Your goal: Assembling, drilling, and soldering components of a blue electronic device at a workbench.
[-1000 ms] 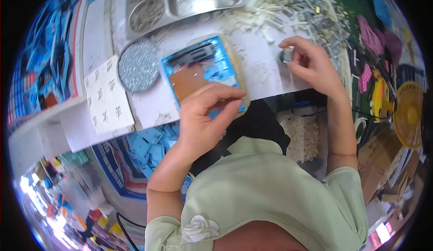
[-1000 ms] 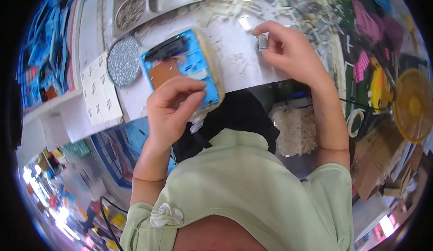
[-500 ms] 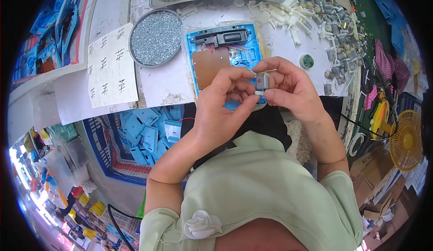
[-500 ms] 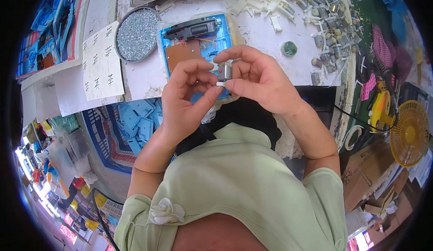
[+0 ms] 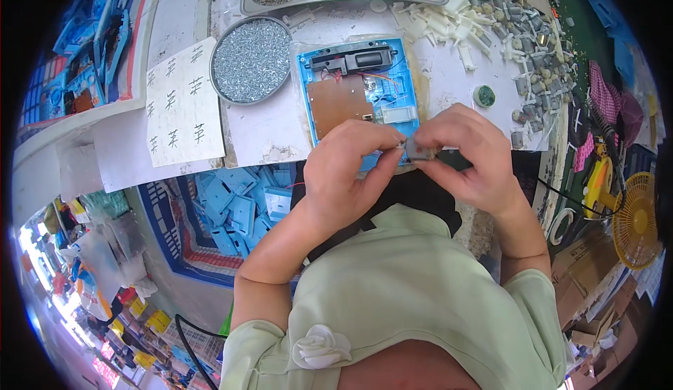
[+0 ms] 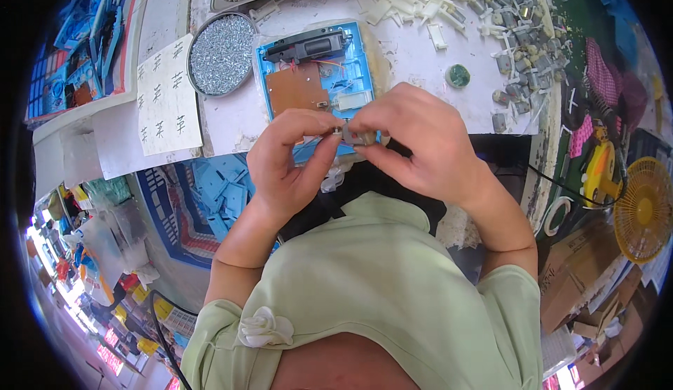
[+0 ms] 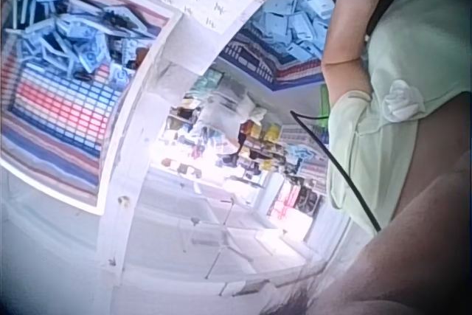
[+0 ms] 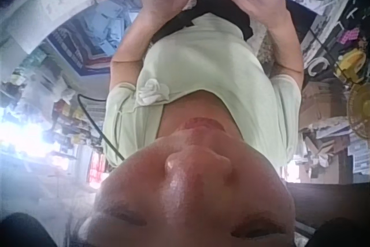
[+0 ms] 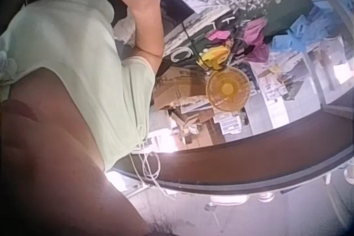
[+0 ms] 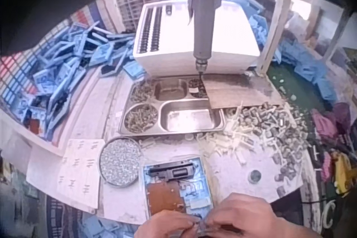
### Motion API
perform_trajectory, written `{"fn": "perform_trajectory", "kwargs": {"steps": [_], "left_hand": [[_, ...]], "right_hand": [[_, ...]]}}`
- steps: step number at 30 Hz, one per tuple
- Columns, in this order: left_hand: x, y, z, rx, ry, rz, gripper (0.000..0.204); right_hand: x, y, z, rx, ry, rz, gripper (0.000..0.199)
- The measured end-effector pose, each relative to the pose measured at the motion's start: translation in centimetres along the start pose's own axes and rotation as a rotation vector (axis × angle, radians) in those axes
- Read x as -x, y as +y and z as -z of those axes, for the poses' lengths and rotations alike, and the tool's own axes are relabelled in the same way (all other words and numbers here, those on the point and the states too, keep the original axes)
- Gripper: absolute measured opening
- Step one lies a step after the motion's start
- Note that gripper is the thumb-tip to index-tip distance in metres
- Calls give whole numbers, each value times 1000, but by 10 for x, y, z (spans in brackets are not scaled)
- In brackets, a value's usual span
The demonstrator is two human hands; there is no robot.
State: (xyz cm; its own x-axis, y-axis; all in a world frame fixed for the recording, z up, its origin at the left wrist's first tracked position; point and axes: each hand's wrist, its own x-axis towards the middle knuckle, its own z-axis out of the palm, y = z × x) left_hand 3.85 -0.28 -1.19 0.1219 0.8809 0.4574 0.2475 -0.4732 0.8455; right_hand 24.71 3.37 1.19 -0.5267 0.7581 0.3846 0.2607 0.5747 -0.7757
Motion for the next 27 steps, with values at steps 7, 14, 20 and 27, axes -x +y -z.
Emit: {"fn": "perform_trajectory", "kwargs": {"steps": [7,14,20,27], "left_hand": [[9,-3,5,169,-83,176,24],[4,-4,9,-54,-131,22,25],[6,-5,7,14,-94,138,22],[-12,-10,14,-34,-13,166,26]], "right_hand": [[3,2,-10,34,73,137,44],[4,8,-7,84,20,217,41],[10,15,-9,57,60,201,39],[19,22,-2,64,107,116,37]]}}
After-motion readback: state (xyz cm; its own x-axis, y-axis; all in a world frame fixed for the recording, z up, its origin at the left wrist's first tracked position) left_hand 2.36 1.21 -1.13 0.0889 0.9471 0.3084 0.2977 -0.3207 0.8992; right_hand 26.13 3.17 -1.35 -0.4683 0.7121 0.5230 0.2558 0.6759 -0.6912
